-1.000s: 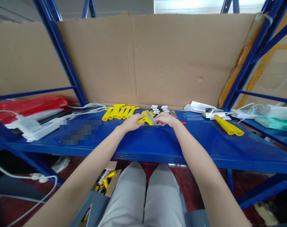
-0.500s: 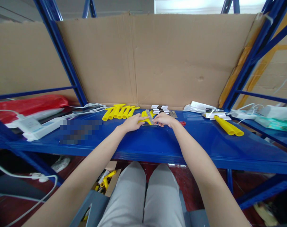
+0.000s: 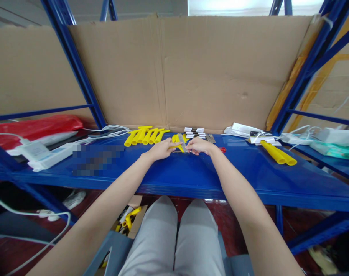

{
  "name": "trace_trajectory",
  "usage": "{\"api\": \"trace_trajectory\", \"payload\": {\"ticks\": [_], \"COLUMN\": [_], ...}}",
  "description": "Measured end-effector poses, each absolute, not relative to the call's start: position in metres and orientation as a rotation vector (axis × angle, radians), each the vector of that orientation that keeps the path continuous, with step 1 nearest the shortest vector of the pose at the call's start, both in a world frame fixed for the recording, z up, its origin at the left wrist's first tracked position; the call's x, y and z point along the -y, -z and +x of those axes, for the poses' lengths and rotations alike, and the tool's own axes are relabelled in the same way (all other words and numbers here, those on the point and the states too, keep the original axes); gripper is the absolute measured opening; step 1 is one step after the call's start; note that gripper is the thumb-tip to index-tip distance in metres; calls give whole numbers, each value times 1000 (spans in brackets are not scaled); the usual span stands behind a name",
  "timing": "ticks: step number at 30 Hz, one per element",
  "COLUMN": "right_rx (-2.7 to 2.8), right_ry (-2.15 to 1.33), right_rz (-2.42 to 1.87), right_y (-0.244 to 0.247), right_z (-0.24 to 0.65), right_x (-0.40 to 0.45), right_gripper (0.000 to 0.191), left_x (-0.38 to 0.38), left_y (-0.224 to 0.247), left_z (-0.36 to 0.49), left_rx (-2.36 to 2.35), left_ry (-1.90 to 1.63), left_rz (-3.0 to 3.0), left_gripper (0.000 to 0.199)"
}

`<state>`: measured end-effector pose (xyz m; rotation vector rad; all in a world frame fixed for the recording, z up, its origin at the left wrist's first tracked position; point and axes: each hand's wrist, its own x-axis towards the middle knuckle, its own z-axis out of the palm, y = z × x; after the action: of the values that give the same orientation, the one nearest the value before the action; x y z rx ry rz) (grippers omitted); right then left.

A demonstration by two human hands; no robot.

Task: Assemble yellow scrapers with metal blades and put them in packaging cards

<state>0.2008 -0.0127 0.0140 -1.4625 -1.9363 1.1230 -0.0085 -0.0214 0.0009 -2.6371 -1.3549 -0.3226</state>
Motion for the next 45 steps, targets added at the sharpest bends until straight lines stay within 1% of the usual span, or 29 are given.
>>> {"api": "trace_trajectory", "payload": {"ticks": [8,17,23,27,32,35,42,45], "right_rx": [1872,1743,1633,1617,1733,1794,1650,1603], "right_ry": [-1115,-1209,-1313,-1327,-1266,-1248,-1159,-1134], "right_rz": [-1468,-1319,-1317,-1361,-1456,-1479,-1379,-1382], "right_y": [-16,-7,-7,-7,-11,-13,-11,-8], "right_z": [199,193,193,190,193,196,194,190], "right_x": [17,15,14,15,18,20,18,16], "right_gripper": [23,31,27,29,25,26,23,25], "left_x": [23,27,27,27,27,27,30,30], "left_y": [-1,-3,-2,-1,-1,0,0,0], "left_z": [-7,-3,-2,-2,-1,-1,1,3], "left_rx": [1363,1330,1319,1306,1298,1273,1185,1146], "left_ry": [342,345,328,311,307,324,327,331], "left_rz": [-2630,-2661,-2654,-2666,-2681,-2692,-2735,-2752], "left_gripper": [49,47,49,50,50,48,46,45]}}
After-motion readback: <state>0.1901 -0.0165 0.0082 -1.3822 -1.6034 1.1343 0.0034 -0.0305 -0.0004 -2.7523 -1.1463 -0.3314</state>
